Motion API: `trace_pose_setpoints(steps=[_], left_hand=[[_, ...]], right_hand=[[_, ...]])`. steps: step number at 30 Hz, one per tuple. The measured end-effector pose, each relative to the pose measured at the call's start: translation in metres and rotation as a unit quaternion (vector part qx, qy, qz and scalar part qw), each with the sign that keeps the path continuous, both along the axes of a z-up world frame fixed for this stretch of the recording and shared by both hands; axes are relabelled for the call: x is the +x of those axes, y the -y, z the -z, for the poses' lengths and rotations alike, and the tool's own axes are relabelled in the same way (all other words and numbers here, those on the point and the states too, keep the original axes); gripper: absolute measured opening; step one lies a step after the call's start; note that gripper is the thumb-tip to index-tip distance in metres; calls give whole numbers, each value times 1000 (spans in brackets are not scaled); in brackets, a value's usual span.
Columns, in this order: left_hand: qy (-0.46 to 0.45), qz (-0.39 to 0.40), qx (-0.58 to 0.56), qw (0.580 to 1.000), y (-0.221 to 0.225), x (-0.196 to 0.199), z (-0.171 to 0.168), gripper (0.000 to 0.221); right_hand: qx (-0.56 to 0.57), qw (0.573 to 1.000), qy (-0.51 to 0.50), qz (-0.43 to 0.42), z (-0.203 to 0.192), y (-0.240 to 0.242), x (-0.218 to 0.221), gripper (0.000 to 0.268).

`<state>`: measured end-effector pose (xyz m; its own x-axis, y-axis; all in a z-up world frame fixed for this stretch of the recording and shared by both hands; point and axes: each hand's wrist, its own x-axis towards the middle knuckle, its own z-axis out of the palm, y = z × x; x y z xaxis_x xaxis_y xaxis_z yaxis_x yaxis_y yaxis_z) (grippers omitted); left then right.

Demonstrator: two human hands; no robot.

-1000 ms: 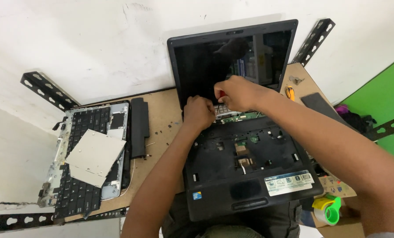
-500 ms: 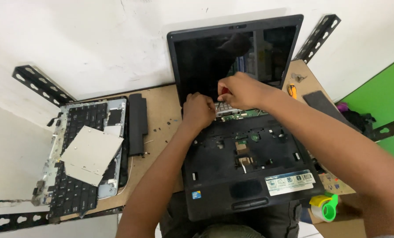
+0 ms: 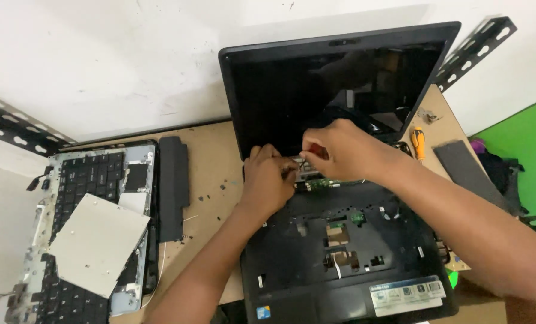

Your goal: Disassembling and manipulating internal components of a laptop using a screwdriver and manual repositioning of parts.

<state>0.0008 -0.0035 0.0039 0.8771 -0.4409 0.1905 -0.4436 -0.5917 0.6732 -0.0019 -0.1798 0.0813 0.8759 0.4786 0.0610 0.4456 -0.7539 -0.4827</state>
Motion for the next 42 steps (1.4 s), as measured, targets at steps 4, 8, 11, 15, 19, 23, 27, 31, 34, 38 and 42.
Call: trace_pose_setpoints(steps=[4, 8, 11, 15, 19, 23, 27, 31, 34, 38, 42], left_hand=[[18, 11, -15, 1000, 1, 1, 4, 6], [26, 9, -23, 999, 0, 4, 7, 5], [5, 23, -41, 999, -4, 8, 3, 9], [-10, 33, -69, 997, -8, 15, 6, 18], [8, 25, -35, 999, -9, 17, 2, 17], [-21, 32, -18, 999, -16, 19, -5, 17], [-40, 12, -8, 999, -28, 15, -17, 19], [21, 19, -12, 1000, -19, 12, -23, 15], [-29, 64, -49, 996, -6, 11, -16, 19], [-5, 76, -21, 997, 7, 19, 3, 11], [31, 74, 36, 996, 14, 21, 14, 12]], right_hand=[[1, 999, -31, -10, 3, -1, 7, 15], [52, 997, -64, -7, 1, -2, 12, 16], [61, 995, -78, 11, -3, -3, 12, 15], [41, 996, -80, 28, 0, -2, 13, 11], [15, 996, -77, 31, 3, -3, 11, 11], [-11, 996, -77, 31, 3, -7, 8, 9], [-23, 996, -80, 29, 0, -10, 7, 11], [-36, 996, -77, 21, -2, -11, 8, 10], [-30, 996, -85, 30, 0, -10, 7, 11], [-28, 996, -71, 48, 3, -10, 5, 11], [-25, 996, -56, 62, 9, -10, 3, 12]])
